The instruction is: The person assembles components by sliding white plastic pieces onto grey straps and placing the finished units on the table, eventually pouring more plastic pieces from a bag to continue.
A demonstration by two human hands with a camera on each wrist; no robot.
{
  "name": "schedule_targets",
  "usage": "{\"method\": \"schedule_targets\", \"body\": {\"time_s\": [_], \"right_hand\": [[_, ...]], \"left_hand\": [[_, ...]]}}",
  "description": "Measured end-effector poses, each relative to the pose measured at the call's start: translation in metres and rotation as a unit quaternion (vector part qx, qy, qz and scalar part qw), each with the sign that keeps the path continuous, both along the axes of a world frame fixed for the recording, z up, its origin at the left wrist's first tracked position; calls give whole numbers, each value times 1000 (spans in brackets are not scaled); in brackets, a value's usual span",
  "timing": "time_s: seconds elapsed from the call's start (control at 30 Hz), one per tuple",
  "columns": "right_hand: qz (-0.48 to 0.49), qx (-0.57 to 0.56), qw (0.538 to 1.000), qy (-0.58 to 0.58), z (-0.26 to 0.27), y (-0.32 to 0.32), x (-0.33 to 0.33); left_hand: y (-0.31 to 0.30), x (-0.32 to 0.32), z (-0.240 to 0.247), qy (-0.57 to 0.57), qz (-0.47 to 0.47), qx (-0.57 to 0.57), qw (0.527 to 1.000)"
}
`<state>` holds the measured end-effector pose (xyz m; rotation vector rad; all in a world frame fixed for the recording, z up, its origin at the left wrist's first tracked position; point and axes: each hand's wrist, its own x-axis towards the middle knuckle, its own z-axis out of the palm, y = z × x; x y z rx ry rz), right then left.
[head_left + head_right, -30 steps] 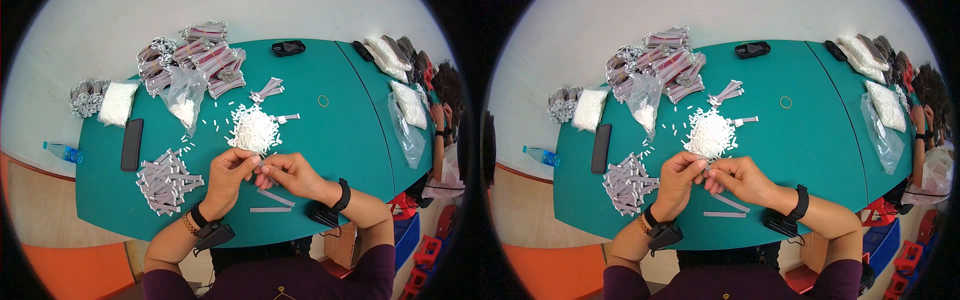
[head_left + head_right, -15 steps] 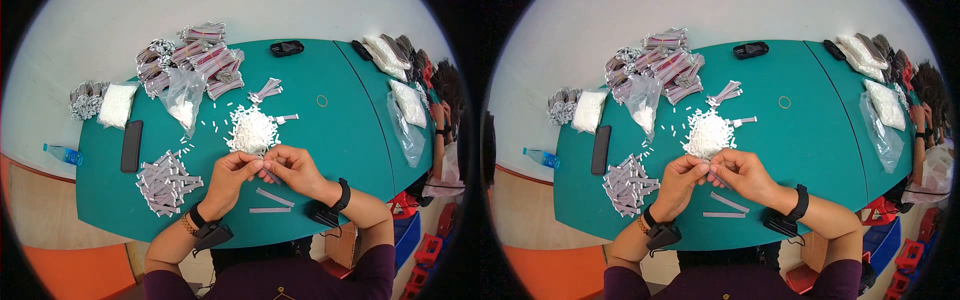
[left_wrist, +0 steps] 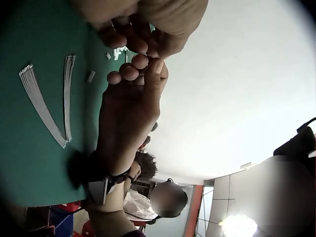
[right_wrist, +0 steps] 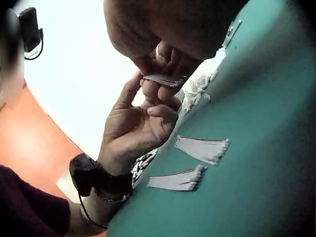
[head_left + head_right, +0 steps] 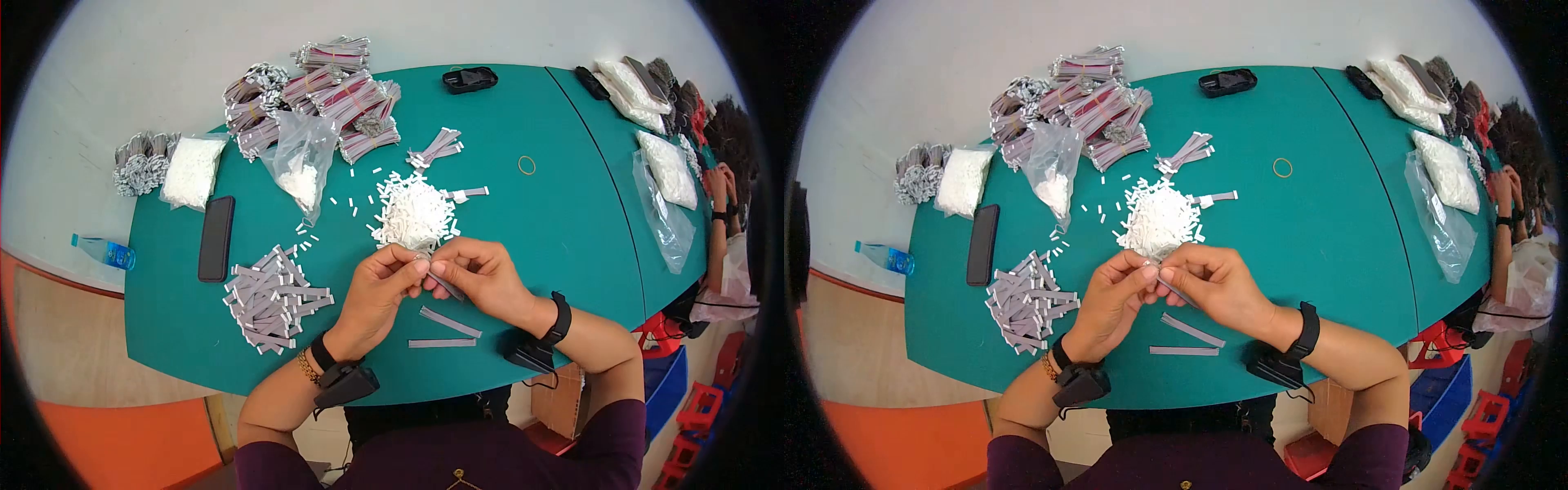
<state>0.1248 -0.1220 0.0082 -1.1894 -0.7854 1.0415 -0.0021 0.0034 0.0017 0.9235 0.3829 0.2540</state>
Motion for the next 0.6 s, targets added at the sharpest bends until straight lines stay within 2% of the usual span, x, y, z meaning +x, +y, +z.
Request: {"method": "schedule_targets", "body": {"time_s": [0.17,0.33,0.6], "right_hand": [[21,-10,999,44,-2,1,2],[18,-12,1000,5,-1,-1,3],[7,0,1000,-28,-2,-1,1]], "left_hand": [[-2,0,2,-8,15,59,998],[-3,0,4,18,36,133,990],[-7,1,4,1,70,137,988]]}}
